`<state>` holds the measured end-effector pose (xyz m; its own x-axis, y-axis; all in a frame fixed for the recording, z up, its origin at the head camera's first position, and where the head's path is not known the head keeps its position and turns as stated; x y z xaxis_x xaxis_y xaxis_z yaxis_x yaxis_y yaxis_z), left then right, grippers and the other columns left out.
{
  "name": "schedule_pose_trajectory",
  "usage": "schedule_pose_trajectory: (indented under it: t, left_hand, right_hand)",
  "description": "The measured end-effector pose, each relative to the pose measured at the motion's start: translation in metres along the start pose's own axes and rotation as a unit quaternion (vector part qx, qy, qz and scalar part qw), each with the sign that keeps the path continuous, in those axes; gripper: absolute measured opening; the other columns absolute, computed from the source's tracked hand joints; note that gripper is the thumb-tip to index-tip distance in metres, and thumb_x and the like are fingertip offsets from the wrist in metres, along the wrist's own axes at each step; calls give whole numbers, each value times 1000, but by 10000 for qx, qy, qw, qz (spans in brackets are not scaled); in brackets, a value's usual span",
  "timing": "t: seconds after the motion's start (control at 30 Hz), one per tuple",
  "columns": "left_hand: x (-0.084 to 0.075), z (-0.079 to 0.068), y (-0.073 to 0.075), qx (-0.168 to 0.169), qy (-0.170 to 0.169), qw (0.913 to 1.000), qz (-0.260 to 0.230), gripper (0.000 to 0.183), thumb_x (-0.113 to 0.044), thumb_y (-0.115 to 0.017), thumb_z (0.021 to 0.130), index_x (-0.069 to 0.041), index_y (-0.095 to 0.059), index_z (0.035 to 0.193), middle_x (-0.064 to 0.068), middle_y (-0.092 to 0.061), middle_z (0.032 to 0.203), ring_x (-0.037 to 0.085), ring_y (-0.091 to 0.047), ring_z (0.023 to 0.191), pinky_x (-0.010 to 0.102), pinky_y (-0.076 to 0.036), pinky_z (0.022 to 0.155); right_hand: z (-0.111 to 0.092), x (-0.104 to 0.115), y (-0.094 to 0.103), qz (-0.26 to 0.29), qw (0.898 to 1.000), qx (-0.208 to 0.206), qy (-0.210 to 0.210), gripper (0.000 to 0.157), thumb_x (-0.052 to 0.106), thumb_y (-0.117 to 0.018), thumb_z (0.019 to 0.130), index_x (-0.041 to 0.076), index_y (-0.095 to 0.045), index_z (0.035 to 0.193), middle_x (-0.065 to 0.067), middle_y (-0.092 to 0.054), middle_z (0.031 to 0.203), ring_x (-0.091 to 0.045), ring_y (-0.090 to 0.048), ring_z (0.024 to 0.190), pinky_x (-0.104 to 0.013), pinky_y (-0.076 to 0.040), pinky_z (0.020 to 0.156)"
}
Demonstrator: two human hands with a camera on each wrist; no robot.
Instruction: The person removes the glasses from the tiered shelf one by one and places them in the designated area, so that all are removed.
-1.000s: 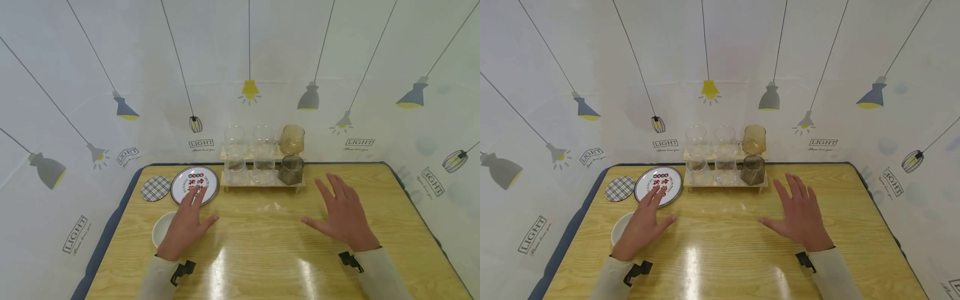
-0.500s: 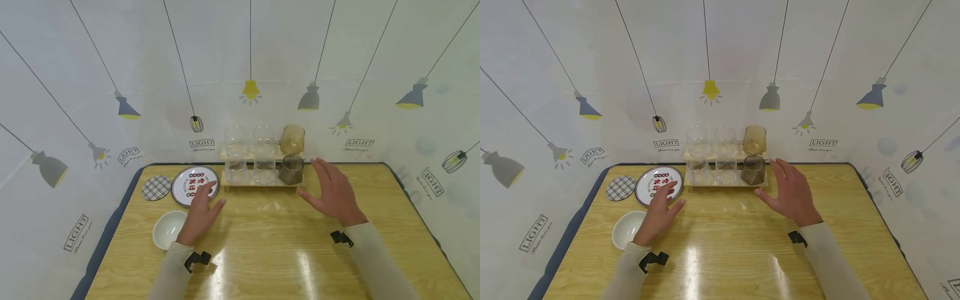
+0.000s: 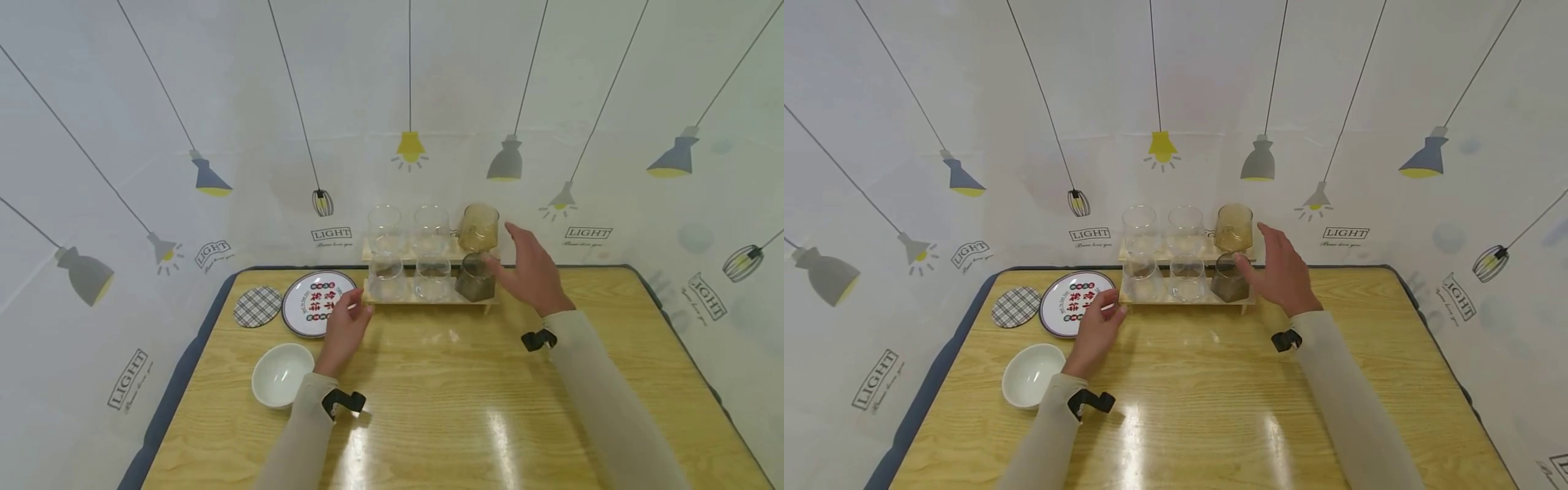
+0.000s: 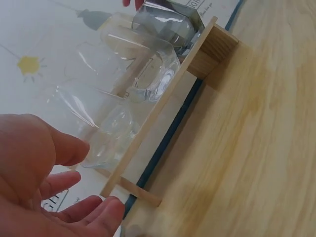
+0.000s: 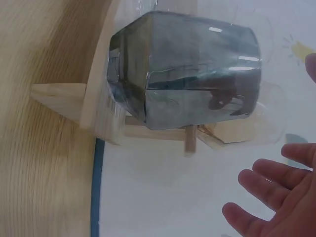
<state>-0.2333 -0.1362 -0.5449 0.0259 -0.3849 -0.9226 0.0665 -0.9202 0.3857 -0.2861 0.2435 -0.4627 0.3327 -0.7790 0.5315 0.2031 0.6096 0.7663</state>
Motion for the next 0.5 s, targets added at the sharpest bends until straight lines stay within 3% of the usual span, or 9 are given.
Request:
schedule_pose_trajectory:
  t: [0.17, 0.3, 0.5]
  left_hand:
    - [2, 8, -9, -178, 474, 9971, -568, 44, -17, -67, 102, -10, -58, 144, 18, -59, 148, 34, -64, 131, 44, -58, 103]
    - [3, 13, -16, -347, 634, 9939, -834, 43, -14, -66, 102, -6, -59, 143, 20, -59, 146, 35, -65, 128, 43, -60, 98]
    - [9, 22, -23, -584, 709, 9933, -699, 42, -16, -65, 102, -7, -60, 143, 19, -60, 147, 34, -64, 129, 44, -56, 105]
  right_hand:
    - [21, -12, -11, 669, 9967, 126, -436, 91, 63, -60, 100, 11, -28, 166, -19, -44, 163, -41, -46, 146, -66, -40, 114]
    - [34, -16, -18, 1083, 9920, 206, -611, 89, 61, -62, 99, 13, -28, 166, -19, -44, 163, -40, -44, 149, -65, -37, 118]
    - [46, -15, -24, 1351, 9869, 384, -792, 96, 62, -66, 97, 13, -23, 167, -19, -43, 163, -43, -41, 151, -65, -36, 119]
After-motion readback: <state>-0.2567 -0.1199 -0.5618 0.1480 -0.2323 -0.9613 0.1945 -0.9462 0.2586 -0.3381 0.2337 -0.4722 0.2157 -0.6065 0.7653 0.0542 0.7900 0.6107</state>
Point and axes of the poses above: each hand's wrist, its own z-axis towards the middle knuckle, its own y-axis out of the back of the hand, x = y × z, the point moved 2 cm from there along z, towards the middle knuckle
